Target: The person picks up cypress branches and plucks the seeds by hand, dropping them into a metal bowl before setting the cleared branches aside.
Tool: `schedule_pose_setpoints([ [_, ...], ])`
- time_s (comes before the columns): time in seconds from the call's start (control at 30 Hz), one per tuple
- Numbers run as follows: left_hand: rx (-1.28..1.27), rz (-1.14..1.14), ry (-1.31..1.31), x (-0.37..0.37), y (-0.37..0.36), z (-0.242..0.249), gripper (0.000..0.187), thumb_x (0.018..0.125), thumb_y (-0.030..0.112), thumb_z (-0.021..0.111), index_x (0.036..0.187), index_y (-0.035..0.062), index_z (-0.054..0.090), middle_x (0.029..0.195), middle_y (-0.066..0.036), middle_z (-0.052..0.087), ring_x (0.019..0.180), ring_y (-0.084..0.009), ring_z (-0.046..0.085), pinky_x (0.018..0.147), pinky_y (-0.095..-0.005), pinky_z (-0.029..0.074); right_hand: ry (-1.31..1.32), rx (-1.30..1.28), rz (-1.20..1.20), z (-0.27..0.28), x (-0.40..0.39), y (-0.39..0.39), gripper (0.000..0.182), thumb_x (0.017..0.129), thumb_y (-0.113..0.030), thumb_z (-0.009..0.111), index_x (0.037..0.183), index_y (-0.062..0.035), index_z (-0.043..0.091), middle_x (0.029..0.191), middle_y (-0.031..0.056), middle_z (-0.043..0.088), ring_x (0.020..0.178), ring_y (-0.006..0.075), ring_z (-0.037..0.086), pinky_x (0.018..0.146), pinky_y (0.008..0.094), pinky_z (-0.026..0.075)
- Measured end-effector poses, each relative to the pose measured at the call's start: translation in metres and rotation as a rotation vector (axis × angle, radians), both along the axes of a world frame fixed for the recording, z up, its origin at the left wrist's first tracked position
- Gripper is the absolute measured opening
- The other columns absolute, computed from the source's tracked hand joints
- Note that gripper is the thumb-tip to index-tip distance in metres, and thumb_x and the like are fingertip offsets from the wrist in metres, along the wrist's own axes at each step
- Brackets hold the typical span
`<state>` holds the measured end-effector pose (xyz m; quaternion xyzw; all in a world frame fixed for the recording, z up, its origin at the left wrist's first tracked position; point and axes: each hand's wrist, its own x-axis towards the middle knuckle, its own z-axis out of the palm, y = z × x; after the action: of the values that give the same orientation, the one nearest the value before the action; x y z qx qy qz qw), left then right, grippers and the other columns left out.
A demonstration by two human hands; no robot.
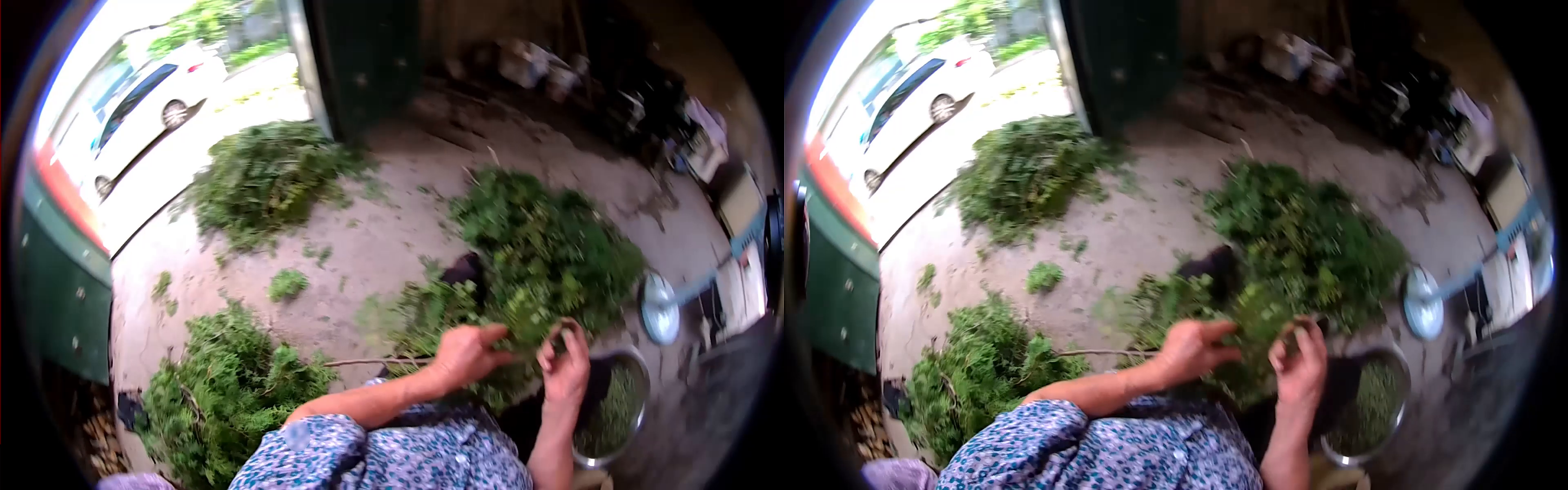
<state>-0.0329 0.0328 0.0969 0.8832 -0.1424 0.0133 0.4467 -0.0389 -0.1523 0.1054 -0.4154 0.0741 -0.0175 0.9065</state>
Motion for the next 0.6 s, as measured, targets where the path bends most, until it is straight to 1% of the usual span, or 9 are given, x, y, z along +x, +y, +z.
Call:
schedule_pose_setpoints([
  [0.03,-0.085,0.023,0.023,-0.001,0.000,-0.009,0.038,0.068,0.022,0.073,0.101,0.0041,0.063,0.073,-0.014,0.064,0.062,-0.0174,0.061,0.059,-0.0307,0.048,-0.018,0.100,0.063,-0.008,0.001,-0.004,0.014,0.087,-0.017,0.052,0.096,-0.0054,0.053,0.080,0.0068,0.056,0.056,0.0158,0.048,0.044,0.0257,0.036],
  [0.07,-0.178,-0.011,0.208,0.001,0.002,-0.003,0.032,0.070,0.014,0.071,0.099,0.0024,0.063,0.070,-0.007,0.063,0.062,-0.0086,0.055,0.058,-0.0252,0.046,-0.023,0.119,0.064,-0.010,-0.001,-0.003,0.017,0.087,-0.022,0.055,0.090,-0.0053,0.054,0.080,0.0067,0.056,0.057,0.0164,0.049,0.045,0.0267,0.036],
  [0.1,-0.299,-0.023,0.274,0.003,0.002,-0.011,0.026,0.072,0.009,0.069,0.096,0.0005,0.063,0.069,-0.002,0.061,0.064,-0.0056,0.051,0.057,-0.0221,0.045,-0.005,0.159,0.069,-0.015,-0.002,-0.003,0.021,0.086,-0.026,0.057,0.089,-0.0049,0.053,0.081,0.0067,0.056,0.057,0.0172,0.050,0.046,0.0274,0.037],
  [0.13,-0.343,-0.055,0.277,0.007,0.002,-0.016,0.021,0.073,0.008,0.069,0.092,-0.0007,0.064,0.070,-0.001,0.061,0.064,-0.0065,0.052,0.057,-0.0228,0.045,0.006,0.170,0.059,-0.014,-0.004,-0.002,0.022,0.085,-0.026,0.059,0.086,-0.0047,0.054,0.079,0.0061,0.056,0.058,0.0159,0.051,0.046,0.0257,0.037],
  [0.2,-0.439,-0.081,0.422,0.007,0.001,-0.007,0.017,0.077,0.008,0.066,0.091,-0.0012,0.065,0.072,0.000,0.063,0.066,-0.0066,0.053,0.060,-0.0228,0.045,0.062,0.055,0.046,-0.015,-0.009,-0.002,0.020,0.085,-0.024,0.060,0.084,-0.0048,0.056,0.075,0.0048,0.056,0.058,0.0135,0.051,0.045,0.0233,0.037],
  [0.3,-0.485,-0.082,0.559,0.008,-0.006,-0.003,0.015,0.080,0.008,0.063,0.092,-0.0009,0.065,0.075,-0.001,0.064,0.067,-0.0063,0.053,0.062,-0.0227,0.046,0.159,-0.046,0.008,-0.015,-0.015,-0.005,0.016,0.085,-0.020,0.060,0.088,-0.0043,0.058,0.070,0.0030,0.055,0.054,0.0104,0.051,0.042,0.0201,0.035],
  [0.4,-0.632,-0.118,0.625,0.005,-0.018,-0.001,0.014,0.081,0.008,0.060,0.090,-0.0011,0.065,0.074,0.000,0.062,0.066,-0.0045,0.051,0.058,-0.0222,0.043,0.161,-0.125,-0.045,-0.015,-0.018,-0.010,0.014,0.086,-0.018,0.059,0.088,-0.0040,0.058,0.070,0.0027,0.054,0.054,0.0098,0.051,0.042,0.0192,0.034],
  [0.5,-0.686,-0.131,0.646,0.007,-0.028,-0.012,0.014,0.081,0.008,0.060,0.090,-0.0006,0.065,0.069,0.001,0.060,0.062,-0.0050,0.048,0.055,-0.0222,0.040,0.138,-0.081,-0.153,-0.015,-0.022,-0.015,0.013,0.086,-0.016,0.059,0.087,-0.0033,0.058,0.069,0.0023,0.054,0.053,0.0091,0.049,0.042,0.0183,0.032],
  [0.6,-0.593,-0.164,0.646,0.013,-0.031,-0.016,0.014,0.081,0.010,0.061,0.089,-0.0002,0.065,0.067,0.002,0.058,0.060,-0.0051,0.046,0.053,-0.0219,0.038,0.039,-0.082,-0.198,-0.013,-0.031,-0.026,0.008,0.085,-0.011,0.059,0.087,-0.0030,0.058,0.070,0.0026,0.055,0.052,0.0079,0.047,0.042,0.0178,0.031],
])
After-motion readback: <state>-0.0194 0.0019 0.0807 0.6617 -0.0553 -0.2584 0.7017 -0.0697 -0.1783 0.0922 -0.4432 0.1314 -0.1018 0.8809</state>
